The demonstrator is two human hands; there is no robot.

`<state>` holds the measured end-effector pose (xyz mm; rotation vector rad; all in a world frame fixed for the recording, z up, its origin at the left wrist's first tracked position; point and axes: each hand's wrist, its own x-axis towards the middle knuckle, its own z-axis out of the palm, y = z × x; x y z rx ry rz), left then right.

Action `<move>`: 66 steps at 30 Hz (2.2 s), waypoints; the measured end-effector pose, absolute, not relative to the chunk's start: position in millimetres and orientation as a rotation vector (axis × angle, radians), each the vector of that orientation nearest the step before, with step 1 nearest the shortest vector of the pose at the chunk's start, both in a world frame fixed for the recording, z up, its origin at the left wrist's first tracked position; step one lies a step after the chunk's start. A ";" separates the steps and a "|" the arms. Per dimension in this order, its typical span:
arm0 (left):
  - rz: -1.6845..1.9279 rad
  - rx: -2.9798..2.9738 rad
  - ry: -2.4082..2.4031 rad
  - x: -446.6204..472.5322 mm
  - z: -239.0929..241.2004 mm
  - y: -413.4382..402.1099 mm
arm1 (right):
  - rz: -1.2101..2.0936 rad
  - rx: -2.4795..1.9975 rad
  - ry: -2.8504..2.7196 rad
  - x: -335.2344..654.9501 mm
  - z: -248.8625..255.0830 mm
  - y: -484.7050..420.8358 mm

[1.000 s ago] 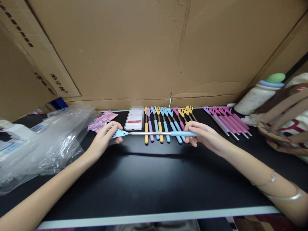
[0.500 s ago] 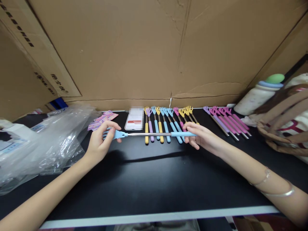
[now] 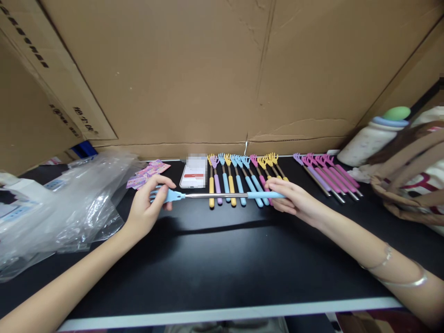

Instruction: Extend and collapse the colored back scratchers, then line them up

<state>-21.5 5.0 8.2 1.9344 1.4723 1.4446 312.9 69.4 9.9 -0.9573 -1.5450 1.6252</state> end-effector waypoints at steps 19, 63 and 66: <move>1.341 1.658 1.387 -30.2 -2.6 19.8 | 1.110 -0.927 -1.950 313.7 14.8 63.6; 1.084 1.995 1.317 -28.4 0.6 6.3 | 1.189 -0.931 -2.302 318.5 10.6 61.2; 1.077 2.017 1.286 -28.7 -1.4 4.8 | 1.275 -0.923 -2.282 318.9 10.2 62.4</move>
